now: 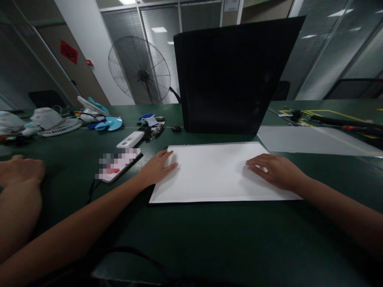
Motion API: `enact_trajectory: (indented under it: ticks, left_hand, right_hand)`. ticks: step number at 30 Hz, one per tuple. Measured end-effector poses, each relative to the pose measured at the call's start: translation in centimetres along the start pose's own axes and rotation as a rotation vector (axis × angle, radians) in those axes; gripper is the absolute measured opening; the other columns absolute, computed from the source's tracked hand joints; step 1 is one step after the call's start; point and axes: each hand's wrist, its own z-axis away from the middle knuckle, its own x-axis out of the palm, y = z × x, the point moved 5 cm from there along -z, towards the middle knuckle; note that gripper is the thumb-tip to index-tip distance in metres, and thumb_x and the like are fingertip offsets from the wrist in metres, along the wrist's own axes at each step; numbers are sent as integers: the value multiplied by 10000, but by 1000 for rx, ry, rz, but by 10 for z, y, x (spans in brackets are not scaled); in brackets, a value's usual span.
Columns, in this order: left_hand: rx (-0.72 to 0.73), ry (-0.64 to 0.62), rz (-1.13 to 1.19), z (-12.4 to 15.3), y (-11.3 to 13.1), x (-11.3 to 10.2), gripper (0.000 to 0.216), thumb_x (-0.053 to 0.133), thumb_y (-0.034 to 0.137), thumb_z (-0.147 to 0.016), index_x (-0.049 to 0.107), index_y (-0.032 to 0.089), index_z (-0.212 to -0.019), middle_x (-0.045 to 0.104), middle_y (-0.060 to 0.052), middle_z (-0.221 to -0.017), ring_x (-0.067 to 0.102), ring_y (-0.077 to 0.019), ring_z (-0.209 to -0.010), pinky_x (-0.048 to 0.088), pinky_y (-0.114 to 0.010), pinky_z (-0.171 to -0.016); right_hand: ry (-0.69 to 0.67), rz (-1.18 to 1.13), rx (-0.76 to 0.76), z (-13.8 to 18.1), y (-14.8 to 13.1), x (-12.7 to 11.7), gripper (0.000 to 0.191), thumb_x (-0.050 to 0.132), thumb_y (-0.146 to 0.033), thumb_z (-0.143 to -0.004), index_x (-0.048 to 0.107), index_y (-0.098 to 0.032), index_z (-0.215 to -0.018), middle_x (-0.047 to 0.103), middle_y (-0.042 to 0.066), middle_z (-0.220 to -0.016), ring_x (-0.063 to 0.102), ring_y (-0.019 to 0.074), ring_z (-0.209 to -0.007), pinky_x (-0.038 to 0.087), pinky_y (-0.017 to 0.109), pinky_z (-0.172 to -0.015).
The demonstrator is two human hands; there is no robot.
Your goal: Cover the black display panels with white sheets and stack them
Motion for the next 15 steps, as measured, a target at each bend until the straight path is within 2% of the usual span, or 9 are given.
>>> enact_trajectory:
  ticks: [3,6,8,10,12,15]
  left_hand:
    - [-7,-11,10,-2,-4,3,782,384,655,-993,448,136,-1574,342,-213,-1676,419,-376,-1503,332,-509,-1238]
    - [-6,-16,6,-1,-5,4,762,389,632,-992,455,143,-1574,292,-206,-1704,359,-384,-1541,304,-516,-1252]
    - [0,-20,-1,-1,-4,4,749,389,616,-996,452,147,-1577,282,-201,-1713,354,-380,-1545,303,-517,-1253]
    - [10,-25,-11,0,-4,4,734,385,597,-1003,451,146,-1578,294,-193,-1712,363,-373,-1543,303,-514,-1255]
    - [24,-29,-27,0,-3,4,731,377,580,-1009,445,132,-1582,317,-194,-1703,357,-365,-1548,289,-505,-1264]
    - [35,-38,-53,-1,-2,5,738,367,564,-1017,435,103,-1589,327,-211,-1694,344,-358,-1555,264,-490,-1276]
  right_hand:
    - [69,-7,33,-2,19,-8,515,365,-531,-1072,728,-249,-1305,727,94,-1269,699,262,-1072,569,486,-938]
    - [178,71,152,6,77,-12,532,389,-475,-1074,645,-167,-1424,631,146,-1430,612,297,-1268,460,473,-1118]
    - [149,109,277,16,124,-6,591,483,-452,-1040,528,-143,-1543,440,150,-1621,448,318,-1458,332,439,-1224]
    - [30,95,461,29,168,4,678,517,-462,-1026,431,-127,-1610,325,170,-1683,388,319,-1504,324,408,-1214]
    - [-69,68,598,40,197,11,672,482,-479,-1042,439,-116,-1606,431,216,-1611,515,320,-1401,411,405,-1117]
    - [-118,82,668,46,212,10,610,428,-498,-1063,548,-128,-1533,641,253,-1370,653,329,-1175,452,440,-987]
